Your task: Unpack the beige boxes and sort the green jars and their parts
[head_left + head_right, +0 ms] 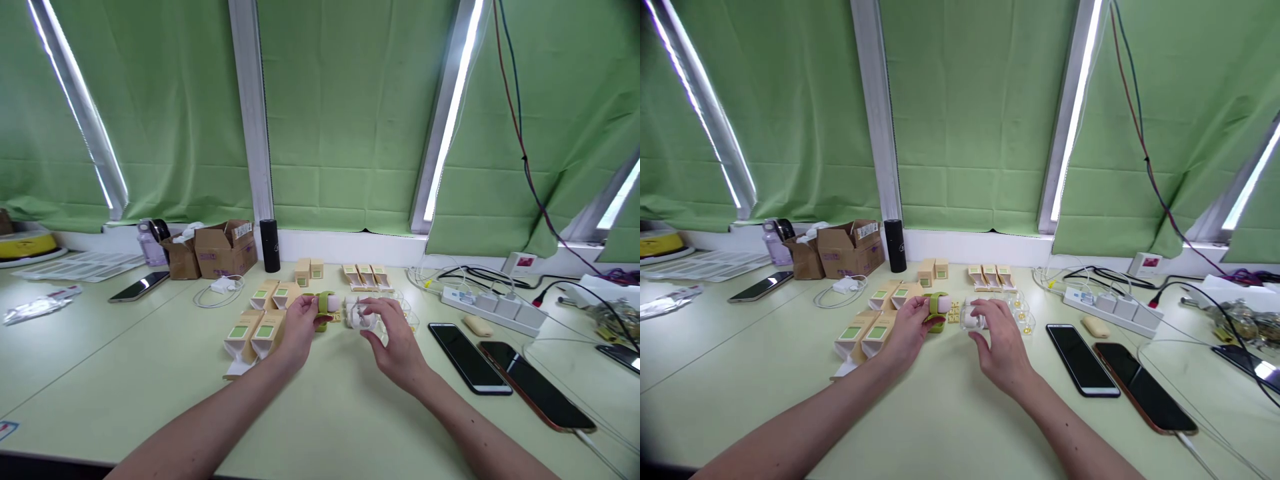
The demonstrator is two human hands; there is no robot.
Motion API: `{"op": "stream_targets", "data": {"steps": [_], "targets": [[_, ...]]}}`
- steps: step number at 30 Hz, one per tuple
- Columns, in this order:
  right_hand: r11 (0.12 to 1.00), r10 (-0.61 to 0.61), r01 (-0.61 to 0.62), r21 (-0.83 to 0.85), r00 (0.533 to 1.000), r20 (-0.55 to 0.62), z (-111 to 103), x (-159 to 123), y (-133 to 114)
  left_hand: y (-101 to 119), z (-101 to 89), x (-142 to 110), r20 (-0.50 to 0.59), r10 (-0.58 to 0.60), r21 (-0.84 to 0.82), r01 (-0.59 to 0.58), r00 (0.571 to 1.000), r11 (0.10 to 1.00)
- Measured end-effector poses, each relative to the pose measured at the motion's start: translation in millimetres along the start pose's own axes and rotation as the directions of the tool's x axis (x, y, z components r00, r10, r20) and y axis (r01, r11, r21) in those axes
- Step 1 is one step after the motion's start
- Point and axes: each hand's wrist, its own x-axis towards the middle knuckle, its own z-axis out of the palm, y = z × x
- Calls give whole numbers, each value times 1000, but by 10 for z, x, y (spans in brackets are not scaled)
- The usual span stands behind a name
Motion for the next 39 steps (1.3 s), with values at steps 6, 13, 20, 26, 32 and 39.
{"op": "stream_targets", "data": {"steps": [6,13,20,26,32,39], "targets": [[994,49,-56,-93,996,-81,-388,192,271,-4,7,-12,11,-10,15,10,1000,1000],[913,180,-144,-382,982,61,-580,228,521,-19,-14,-23,45,-9,11,8,999,1000],[754,598,-385,-533,739,311,-825,321,374,3,3,-36,54,-29,27,28,998,999],[659,705,-358,-661,600,378,-939,281,370,-7,5,-40,54,-20,35,18,998,999],[617,728,-223,-755,526,439,-829,193,428,1,13,-42,71,-24,23,22,997,999],[661,686,-186,-727,543,485,-790,77,583,-4,26,-57,75,-23,4,23,997,1000]]}}
